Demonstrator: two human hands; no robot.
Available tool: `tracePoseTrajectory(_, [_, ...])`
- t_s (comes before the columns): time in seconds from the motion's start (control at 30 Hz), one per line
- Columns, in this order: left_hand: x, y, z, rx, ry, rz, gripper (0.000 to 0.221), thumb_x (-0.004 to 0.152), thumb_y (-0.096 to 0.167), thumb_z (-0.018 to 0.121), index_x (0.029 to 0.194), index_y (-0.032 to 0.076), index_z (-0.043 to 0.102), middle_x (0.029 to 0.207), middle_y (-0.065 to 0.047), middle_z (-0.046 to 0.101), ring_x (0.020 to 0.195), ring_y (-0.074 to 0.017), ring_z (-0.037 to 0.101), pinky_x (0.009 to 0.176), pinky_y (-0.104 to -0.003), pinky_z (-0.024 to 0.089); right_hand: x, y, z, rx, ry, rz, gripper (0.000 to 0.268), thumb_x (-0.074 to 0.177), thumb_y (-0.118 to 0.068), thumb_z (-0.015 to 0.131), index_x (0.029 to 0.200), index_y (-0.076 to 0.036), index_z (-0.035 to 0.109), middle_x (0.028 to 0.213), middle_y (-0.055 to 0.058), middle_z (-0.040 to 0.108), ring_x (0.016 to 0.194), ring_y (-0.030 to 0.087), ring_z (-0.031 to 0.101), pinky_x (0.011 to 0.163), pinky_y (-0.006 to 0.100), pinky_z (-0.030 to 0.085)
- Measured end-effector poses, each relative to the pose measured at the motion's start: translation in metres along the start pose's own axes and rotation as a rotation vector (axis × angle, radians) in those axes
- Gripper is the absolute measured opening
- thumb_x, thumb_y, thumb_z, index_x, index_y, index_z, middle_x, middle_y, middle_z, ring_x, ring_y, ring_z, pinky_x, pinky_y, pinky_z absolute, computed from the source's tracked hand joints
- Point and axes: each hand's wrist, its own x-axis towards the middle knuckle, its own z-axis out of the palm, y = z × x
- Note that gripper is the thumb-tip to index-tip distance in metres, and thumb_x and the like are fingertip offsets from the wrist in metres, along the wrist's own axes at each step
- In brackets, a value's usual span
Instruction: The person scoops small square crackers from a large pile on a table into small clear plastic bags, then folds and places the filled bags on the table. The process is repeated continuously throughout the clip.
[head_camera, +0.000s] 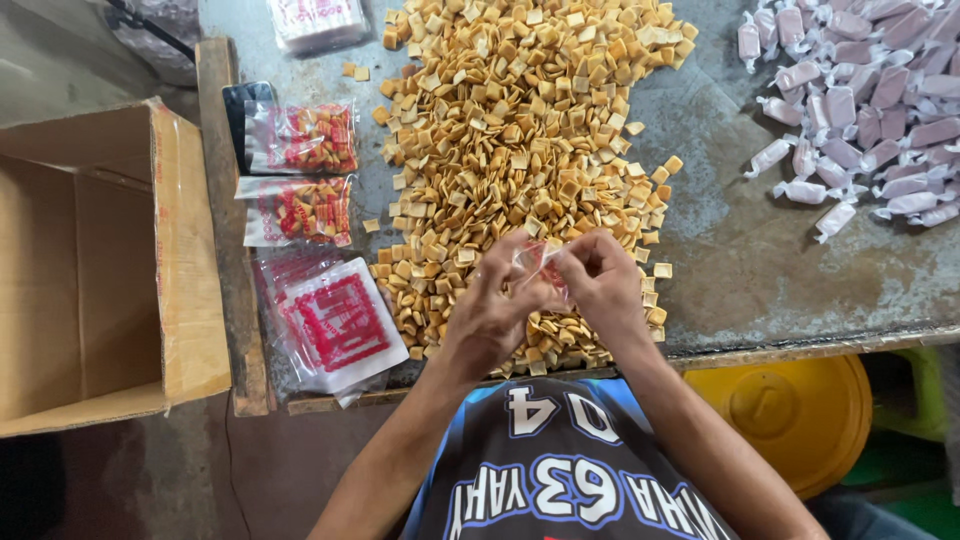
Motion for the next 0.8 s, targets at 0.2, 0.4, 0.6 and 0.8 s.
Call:
tracePoseTrajectory(0.2, [0.008,-0.009,-0.001,-0.114,-0.061,-0.625,0.043,0.098,0.005,0.054,0.14,-0.003,0.05,0.139,-0.029,0.044,0.108,-0.0452,0.062,0.079,-0.05,0.065,-0.018,-0.017,0.029,-0.332,-0.154,-0.53,0.01,0.083,-0.008,0.081,0.086,-0.016,0.075,0.078,0.003,0.069,0.072,0.022,0.068,0.069,0.034,0.057])
tracePoseTrajectory(0.4, [-0.001,-0.016,-0.039,-0.644,-0.163,-0.857,0.042,0.099,0.001,0.056,0.134,0.023,0.059,0.096,-0.014,0.063,0.073,-0.0223,0.066,0.064,-0.029,0.061,0.015,0.005,-0.003,-0.14,-0.204,-0.408,0.038,0.097,-0.032,0.069,0.127,-0.008,0.067,0.122,0.019,0.065,0.122,0.039,0.056,0.107,0.051,0.044])
tracePoseTrajectory(0.6, [0.003,-0.015,-0.057,-0.737,-0.173,-0.54,0.049,0.085,-0.003,0.072,0.131,0.009,0.061,0.099,-0.021,0.07,0.084,-0.0304,0.071,0.083,-0.045,0.064,0.027,0.006,-0.01,0.678,-0.522,0.374,0.05,0.093,-0.025,0.066,0.137,-0.005,0.056,0.11,0.018,0.067,0.092,0.026,0.07,0.081,0.037,0.058])
tracePoseTrajectory(0.8, [-0.013,-0.015,-0.037,-0.385,-0.079,-0.52,0.072,0.091,0.0,0.06,0.158,0.011,0.036,0.086,-0.016,0.062,0.069,-0.0188,0.059,0.061,-0.033,0.058,0.018,0.065,0.009,0.826,-0.22,0.388,0.01,0.093,-0.002,0.071,0.083,-0.003,0.07,0.07,0.012,0.072,0.064,0.022,0.076,0.057,0.032,0.062])
